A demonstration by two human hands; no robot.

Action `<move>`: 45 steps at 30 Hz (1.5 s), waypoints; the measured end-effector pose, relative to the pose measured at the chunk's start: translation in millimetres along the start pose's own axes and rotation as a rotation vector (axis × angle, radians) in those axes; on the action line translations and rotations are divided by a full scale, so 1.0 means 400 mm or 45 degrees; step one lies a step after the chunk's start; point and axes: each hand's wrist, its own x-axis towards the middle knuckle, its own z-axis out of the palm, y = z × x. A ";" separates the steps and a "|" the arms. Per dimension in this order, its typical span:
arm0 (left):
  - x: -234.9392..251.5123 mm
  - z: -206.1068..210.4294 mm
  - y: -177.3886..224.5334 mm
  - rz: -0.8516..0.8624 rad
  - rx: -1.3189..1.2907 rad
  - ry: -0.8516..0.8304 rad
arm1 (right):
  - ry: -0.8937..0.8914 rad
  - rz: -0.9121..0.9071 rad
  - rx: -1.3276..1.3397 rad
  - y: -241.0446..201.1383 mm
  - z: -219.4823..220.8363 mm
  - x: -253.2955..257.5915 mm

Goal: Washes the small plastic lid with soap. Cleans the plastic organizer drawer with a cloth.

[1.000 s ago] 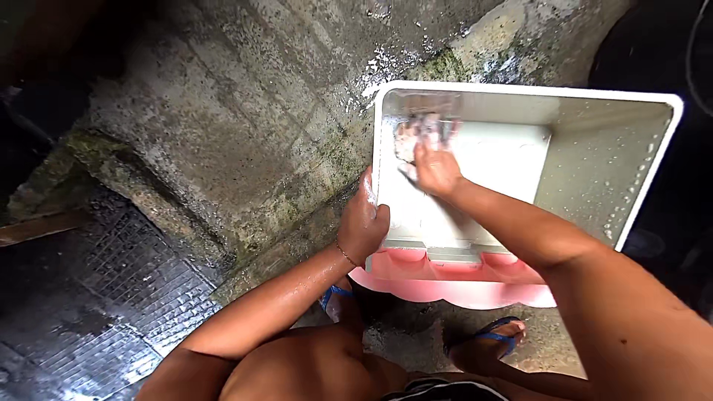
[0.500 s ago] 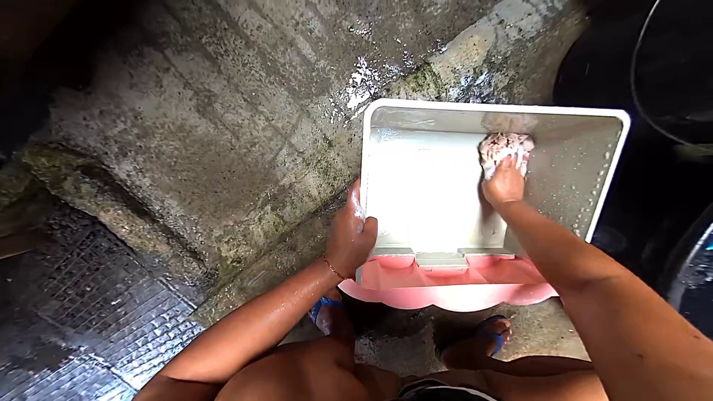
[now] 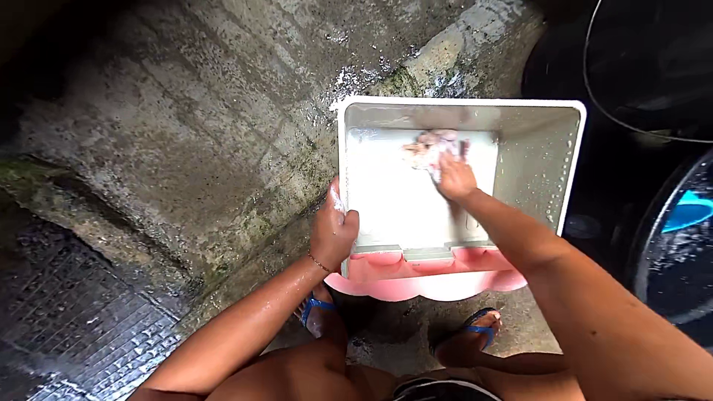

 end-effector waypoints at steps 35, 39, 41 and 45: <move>0.001 0.053 0.015 0.174 -0.546 0.336 | -1.139 0.620 -0.116 0.049 -0.110 -0.264; 0.008 0.062 0.013 0.222 -0.547 0.322 | -1.083 0.379 0.034 -0.019 -0.081 -0.260; 0.008 0.062 0.014 0.228 -0.528 0.305 | -1.031 0.199 0.133 -0.096 -0.056 -0.238; 0.006 0.062 0.015 0.218 -0.509 0.287 | -0.972 -0.181 0.357 -0.293 -0.008 -0.189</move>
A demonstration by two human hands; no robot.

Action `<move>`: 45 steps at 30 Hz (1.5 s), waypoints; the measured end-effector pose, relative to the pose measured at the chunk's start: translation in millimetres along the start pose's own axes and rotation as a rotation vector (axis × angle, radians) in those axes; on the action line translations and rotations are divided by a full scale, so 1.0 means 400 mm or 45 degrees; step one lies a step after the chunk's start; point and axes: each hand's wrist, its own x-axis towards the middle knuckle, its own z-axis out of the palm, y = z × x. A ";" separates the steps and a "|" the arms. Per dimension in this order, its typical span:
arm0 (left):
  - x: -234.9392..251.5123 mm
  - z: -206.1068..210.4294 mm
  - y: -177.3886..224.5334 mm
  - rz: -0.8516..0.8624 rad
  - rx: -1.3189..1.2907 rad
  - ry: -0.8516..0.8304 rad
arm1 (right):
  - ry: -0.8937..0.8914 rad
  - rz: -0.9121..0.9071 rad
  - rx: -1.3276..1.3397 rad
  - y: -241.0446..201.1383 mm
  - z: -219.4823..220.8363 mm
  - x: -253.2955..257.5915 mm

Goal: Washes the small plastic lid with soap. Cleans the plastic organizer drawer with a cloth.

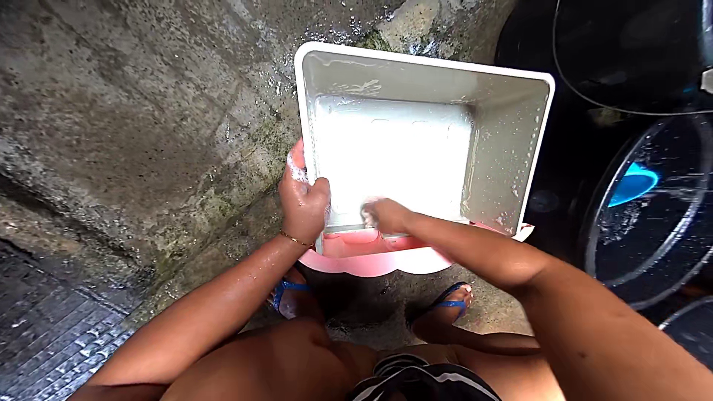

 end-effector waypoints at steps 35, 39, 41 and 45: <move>-0.011 0.006 -0.009 0.031 0.075 -0.029 | -0.080 0.173 -0.253 0.110 -0.003 -0.088; -0.012 0.001 -0.005 0.022 0.120 -0.031 | -0.103 -0.104 -0.301 -0.042 -0.002 0.008; -0.011 -0.007 0.000 0.006 0.152 -0.042 | -0.098 -0.142 -0.301 -0.010 -0.007 -0.003; -0.010 -0.013 -0.003 0.038 0.129 -0.064 | -0.079 0.026 -0.366 0.222 -0.031 -0.104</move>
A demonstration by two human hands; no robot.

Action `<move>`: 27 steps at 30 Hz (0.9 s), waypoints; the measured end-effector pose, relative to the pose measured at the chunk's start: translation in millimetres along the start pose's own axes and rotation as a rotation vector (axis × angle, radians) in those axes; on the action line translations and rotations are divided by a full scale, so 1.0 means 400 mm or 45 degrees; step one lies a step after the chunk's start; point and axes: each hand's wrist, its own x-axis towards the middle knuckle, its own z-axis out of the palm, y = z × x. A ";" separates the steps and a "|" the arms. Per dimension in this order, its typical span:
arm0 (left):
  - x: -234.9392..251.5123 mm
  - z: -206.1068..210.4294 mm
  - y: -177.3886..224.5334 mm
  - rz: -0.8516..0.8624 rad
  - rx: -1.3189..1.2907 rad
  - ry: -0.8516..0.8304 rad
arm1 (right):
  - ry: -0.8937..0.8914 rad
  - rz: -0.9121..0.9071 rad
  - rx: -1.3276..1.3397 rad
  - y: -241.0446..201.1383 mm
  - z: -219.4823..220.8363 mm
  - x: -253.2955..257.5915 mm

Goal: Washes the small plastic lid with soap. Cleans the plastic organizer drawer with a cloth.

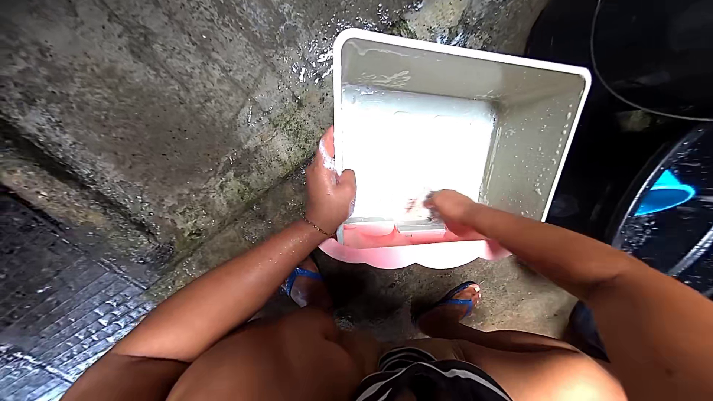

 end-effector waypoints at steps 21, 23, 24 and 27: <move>0.001 0.001 -0.005 -0.014 0.051 -0.007 | 0.025 0.013 0.053 -0.031 0.007 -0.018; 0.002 0.007 -0.004 -0.012 0.025 -0.017 | -0.148 0.352 -0.083 0.087 0.022 -0.096; 0.001 0.012 -0.006 -0.009 0.011 -0.033 | -0.252 0.513 -0.112 0.109 0.018 -0.110; -0.001 0.023 -0.011 -0.029 0.036 -0.045 | -0.190 0.687 -0.005 0.133 -0.031 -0.101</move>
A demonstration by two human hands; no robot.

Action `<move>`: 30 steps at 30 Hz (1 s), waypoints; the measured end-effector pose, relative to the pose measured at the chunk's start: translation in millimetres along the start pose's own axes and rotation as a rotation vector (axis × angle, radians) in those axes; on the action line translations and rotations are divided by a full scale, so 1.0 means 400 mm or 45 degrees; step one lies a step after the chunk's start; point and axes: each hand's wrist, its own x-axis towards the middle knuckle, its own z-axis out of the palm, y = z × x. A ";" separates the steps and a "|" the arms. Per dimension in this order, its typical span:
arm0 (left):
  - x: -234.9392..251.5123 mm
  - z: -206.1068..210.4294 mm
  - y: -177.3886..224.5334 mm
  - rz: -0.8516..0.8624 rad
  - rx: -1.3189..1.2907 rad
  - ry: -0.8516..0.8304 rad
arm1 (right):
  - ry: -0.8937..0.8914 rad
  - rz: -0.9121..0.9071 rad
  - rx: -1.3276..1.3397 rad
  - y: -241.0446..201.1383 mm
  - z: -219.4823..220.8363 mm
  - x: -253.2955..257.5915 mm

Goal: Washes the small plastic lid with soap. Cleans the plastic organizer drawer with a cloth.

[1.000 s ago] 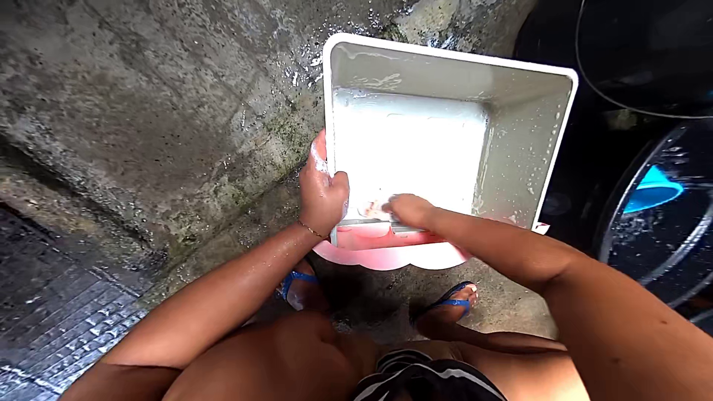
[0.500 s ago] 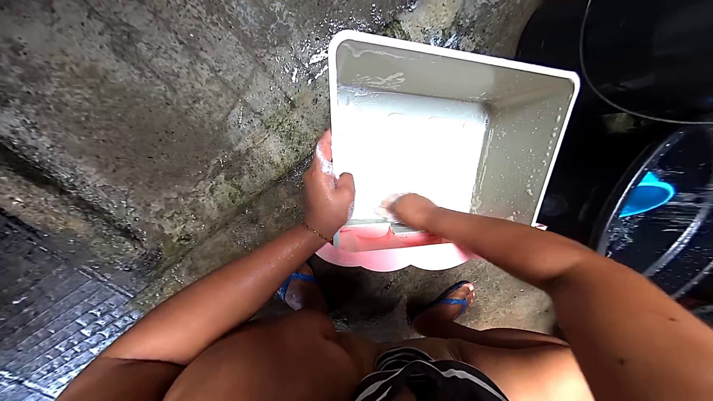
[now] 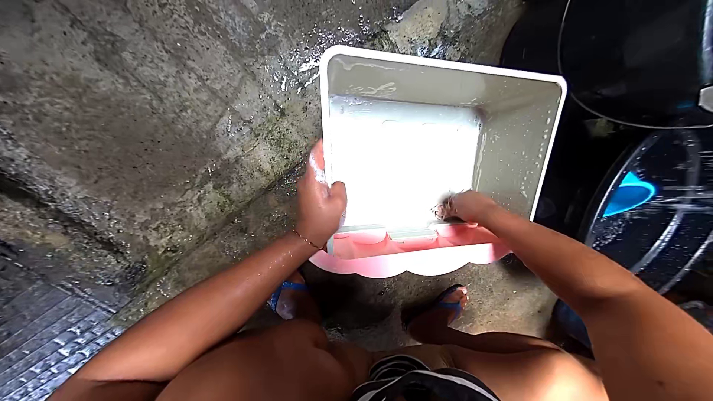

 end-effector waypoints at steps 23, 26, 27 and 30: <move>0.008 0.016 0.006 -0.007 -0.021 0.040 | 0.445 -0.233 0.826 -0.020 -0.145 -0.106; 0.002 0.021 0.012 0.004 0.029 0.003 | 0.887 -0.495 0.860 -0.105 -0.159 -0.026; -0.001 0.020 0.013 0.002 0.043 -0.014 | 0.944 -0.544 0.766 -0.155 -0.145 0.033; -0.001 0.022 0.018 -0.013 0.085 -0.017 | 1.182 -0.519 0.397 -0.347 -0.138 0.169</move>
